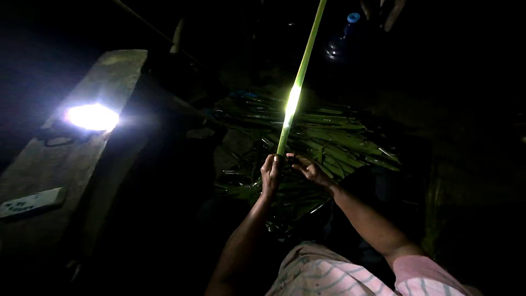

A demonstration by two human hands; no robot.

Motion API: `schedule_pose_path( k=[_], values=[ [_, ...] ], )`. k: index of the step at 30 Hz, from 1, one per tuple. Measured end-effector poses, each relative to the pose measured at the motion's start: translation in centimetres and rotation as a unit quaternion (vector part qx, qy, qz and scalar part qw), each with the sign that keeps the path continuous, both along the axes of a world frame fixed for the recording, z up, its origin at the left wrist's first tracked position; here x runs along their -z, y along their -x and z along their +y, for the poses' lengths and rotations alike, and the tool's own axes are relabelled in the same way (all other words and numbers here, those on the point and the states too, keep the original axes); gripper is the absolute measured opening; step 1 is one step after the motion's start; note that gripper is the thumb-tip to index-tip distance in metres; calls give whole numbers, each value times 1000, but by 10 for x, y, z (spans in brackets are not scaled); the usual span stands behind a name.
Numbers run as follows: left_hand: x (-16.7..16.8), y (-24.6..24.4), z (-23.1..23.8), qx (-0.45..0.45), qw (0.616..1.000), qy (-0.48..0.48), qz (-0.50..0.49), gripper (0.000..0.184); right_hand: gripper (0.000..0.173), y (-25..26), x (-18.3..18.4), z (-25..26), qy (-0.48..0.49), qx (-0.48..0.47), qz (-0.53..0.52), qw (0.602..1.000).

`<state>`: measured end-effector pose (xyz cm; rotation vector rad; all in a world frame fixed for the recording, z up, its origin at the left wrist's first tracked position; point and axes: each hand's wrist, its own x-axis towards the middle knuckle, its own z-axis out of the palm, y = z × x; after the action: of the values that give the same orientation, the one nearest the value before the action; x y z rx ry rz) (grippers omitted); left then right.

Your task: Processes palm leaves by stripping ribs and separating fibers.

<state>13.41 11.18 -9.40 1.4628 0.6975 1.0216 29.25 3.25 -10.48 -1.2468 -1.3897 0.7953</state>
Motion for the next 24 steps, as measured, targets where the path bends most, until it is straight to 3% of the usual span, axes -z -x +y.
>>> schedule_pose_path(
  k=[6, 11, 16, 19, 24],
  values=[
    [-7, -1, -5, 75, 992, 95, -20, 18, 44, 4, -26, -10, 97, -8, 101, 990],
    [-10, -1, -6, 132, 968, 206, -49, 21, 47, -5, -23, -9, 46, -69, 47, 995],
    [-21, 6, 1, 211, 911, 347, -65, 20, 43, -5, -30, -11, 50, -76, 28, 995],
    [-24, 11, 7, 254, 894, 364, -55, 18, 38, -4, -31, -13, 55, -53, 10, 997],
    [-30, 13, 10, 238, 916, 324, -5, 18, 32, -4, -27, -14, 29, -44, -19, 998]
  ],
)
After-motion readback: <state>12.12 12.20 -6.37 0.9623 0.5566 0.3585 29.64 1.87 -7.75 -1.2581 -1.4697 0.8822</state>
